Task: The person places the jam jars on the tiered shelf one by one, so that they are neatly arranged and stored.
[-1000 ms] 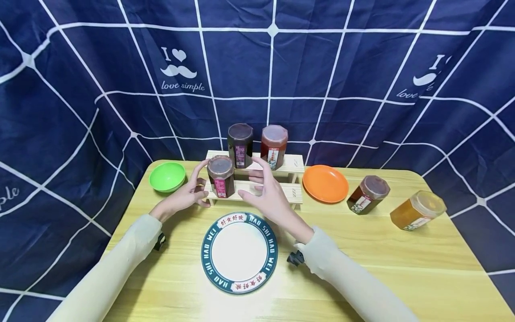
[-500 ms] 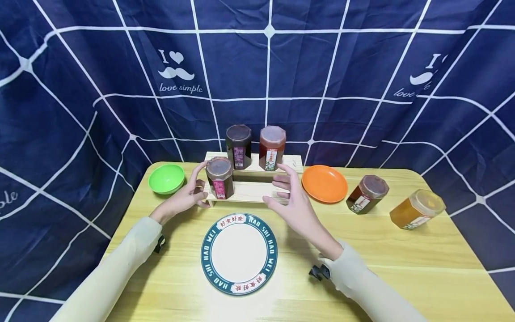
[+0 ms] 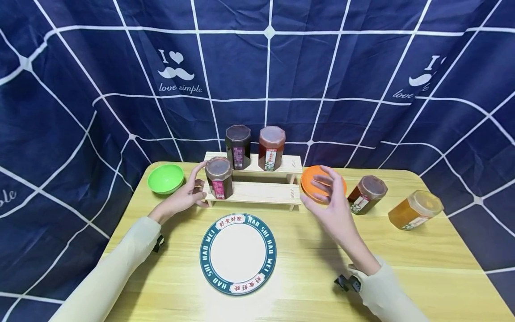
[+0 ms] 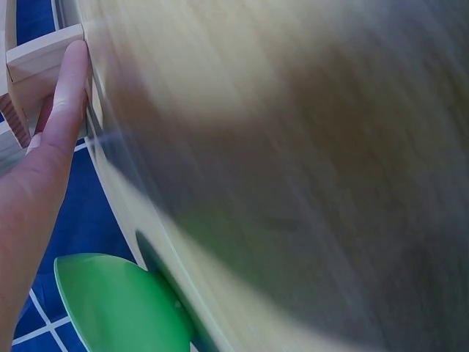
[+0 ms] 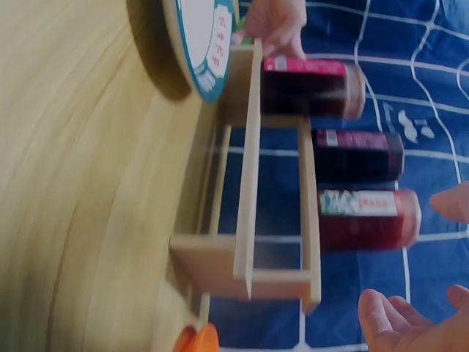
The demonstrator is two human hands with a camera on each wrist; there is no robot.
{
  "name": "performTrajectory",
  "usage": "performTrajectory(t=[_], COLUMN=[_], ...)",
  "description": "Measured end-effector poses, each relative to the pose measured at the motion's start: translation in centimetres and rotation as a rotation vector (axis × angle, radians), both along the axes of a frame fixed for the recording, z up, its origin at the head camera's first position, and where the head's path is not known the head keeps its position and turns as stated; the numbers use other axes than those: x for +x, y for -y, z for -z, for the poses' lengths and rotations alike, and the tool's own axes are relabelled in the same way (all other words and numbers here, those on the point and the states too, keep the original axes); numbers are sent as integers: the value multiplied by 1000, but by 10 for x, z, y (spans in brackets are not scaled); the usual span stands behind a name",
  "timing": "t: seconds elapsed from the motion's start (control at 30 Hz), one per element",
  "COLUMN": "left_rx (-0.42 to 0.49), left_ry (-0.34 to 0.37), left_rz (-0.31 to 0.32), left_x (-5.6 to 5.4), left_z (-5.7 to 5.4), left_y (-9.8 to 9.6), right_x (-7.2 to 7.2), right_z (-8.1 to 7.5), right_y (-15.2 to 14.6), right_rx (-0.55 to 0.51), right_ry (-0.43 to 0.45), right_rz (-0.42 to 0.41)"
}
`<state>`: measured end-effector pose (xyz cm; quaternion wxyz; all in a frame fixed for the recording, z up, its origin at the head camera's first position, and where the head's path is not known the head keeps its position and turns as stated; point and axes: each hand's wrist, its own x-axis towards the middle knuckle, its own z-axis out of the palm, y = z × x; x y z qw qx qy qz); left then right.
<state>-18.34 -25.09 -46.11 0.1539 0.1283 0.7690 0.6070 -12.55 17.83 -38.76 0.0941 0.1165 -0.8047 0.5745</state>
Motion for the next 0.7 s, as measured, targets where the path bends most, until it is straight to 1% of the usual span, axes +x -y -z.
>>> performTrajectory(t=[0.13,0.23,0.4,0.63,0.7], left_rx=[9,29,39,37,39], left_ry=[9,8,24,28,28], left_rz=[9,28,36,39,39], left_x=[-1,-2,-3,-3,-3], left_z=[1,0,-1,1,1], left_y=[0,0,1,2,3], right_x=[2,3,5,7,6], right_z=[-1,-2,-4,-4,-3], right_y=[-16,-28,-48,-78,-87], right_rx=[4,-2,-41,-97,-90], right_ry=[-27,-45,-43,-36,-37], right_rz=[39,63,98,215,247])
